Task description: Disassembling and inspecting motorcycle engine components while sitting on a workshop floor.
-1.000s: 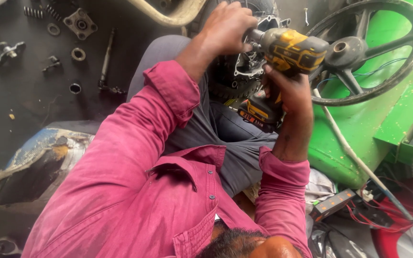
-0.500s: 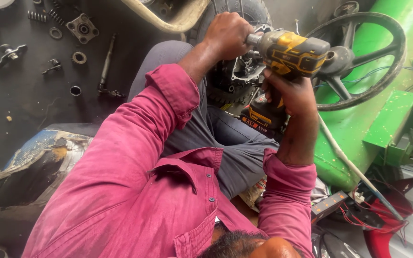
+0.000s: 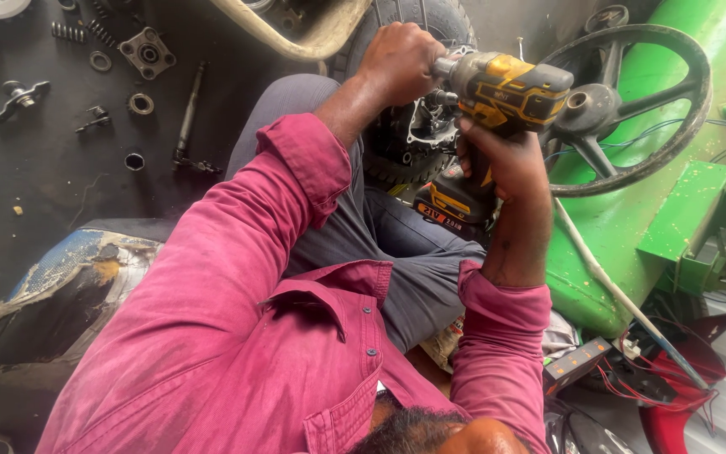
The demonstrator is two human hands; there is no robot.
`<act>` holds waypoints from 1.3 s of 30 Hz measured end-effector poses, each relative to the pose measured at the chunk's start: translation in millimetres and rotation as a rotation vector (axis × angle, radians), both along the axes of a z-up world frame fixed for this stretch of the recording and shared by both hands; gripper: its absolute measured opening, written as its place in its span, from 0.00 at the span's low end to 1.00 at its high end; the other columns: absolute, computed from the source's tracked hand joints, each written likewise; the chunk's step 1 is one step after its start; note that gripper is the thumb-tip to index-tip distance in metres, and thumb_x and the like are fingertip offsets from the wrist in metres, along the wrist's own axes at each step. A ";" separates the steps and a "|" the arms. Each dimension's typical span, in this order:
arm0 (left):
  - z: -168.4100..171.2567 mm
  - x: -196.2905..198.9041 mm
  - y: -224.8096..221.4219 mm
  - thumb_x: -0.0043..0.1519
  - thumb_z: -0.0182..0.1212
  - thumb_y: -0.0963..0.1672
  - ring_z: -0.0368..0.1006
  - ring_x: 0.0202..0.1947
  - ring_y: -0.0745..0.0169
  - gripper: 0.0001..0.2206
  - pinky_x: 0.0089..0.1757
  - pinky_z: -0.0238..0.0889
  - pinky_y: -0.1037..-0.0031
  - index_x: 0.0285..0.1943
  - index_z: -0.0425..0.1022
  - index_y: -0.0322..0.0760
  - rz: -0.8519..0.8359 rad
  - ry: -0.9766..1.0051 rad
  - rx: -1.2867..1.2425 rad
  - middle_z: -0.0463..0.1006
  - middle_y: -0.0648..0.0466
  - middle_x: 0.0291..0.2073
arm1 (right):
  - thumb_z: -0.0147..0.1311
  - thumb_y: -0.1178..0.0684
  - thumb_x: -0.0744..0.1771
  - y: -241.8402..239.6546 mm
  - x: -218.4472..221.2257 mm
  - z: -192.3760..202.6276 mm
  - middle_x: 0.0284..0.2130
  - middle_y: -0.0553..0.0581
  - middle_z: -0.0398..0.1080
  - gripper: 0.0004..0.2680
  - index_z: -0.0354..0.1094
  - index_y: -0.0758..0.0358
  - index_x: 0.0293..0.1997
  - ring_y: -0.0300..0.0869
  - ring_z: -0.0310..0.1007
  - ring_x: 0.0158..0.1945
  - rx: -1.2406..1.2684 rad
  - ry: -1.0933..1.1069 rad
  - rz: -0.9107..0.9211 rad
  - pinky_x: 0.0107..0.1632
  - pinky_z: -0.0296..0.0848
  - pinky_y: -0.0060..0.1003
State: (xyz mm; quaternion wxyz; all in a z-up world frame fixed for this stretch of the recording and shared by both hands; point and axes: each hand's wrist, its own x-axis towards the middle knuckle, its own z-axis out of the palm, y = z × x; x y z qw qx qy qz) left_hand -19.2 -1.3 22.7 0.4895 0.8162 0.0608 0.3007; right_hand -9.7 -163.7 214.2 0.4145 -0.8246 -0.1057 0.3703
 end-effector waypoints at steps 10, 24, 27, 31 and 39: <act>7.3 -9.9 21.9 0.52 0.75 0.52 0.82 0.35 0.54 0.17 0.39 0.72 0.63 0.42 0.84 0.41 -0.273 -0.002 -0.241 0.84 0.50 0.33 | 0.62 0.58 0.68 -4.2 24.4 -15.8 0.26 0.55 0.73 0.10 0.69 0.68 0.53 0.39 0.70 0.21 -0.096 -0.069 0.060 0.23 0.67 0.32; -5.2 2.0 18.4 0.58 0.63 0.50 0.81 0.36 0.47 0.16 0.39 0.73 0.62 0.43 0.86 0.33 -0.274 -0.023 -0.269 0.83 0.43 0.35 | 0.62 0.61 0.67 5.4 45.8 -25.7 0.28 0.53 0.73 0.10 0.69 0.68 0.52 0.38 0.72 0.22 -0.159 -0.092 0.138 0.23 0.70 0.33; 19.0 -9.3 25.4 0.64 0.56 0.56 0.81 0.36 0.50 0.22 0.39 0.72 0.61 0.42 0.86 0.36 -0.292 0.112 -0.343 0.84 0.45 0.34 | 0.62 0.61 0.66 10.1 48.0 -22.6 0.27 0.52 0.72 0.10 0.70 0.67 0.51 0.37 0.71 0.21 -0.236 -0.121 0.174 0.22 0.69 0.33; 12.0 -3.7 18.6 0.66 0.52 0.62 0.82 0.37 0.54 0.29 0.40 0.72 0.63 0.46 0.86 0.39 -0.250 0.070 -0.403 0.85 0.49 0.34 | 0.64 0.60 0.65 18.5 47.6 -21.2 0.25 0.50 0.71 0.10 0.70 0.66 0.49 0.36 0.69 0.20 -0.259 -0.096 0.160 0.21 0.67 0.33; 21.9 -9.5 21.3 0.60 0.58 0.65 0.84 0.36 0.60 0.30 0.40 0.74 0.68 0.47 0.87 0.42 -0.250 0.072 -0.426 0.86 0.52 0.33 | 0.65 0.56 0.65 16.8 46.1 -24.0 0.19 0.50 0.68 0.07 0.71 0.64 0.41 0.38 0.67 0.18 -0.426 -0.088 0.133 0.20 0.64 0.33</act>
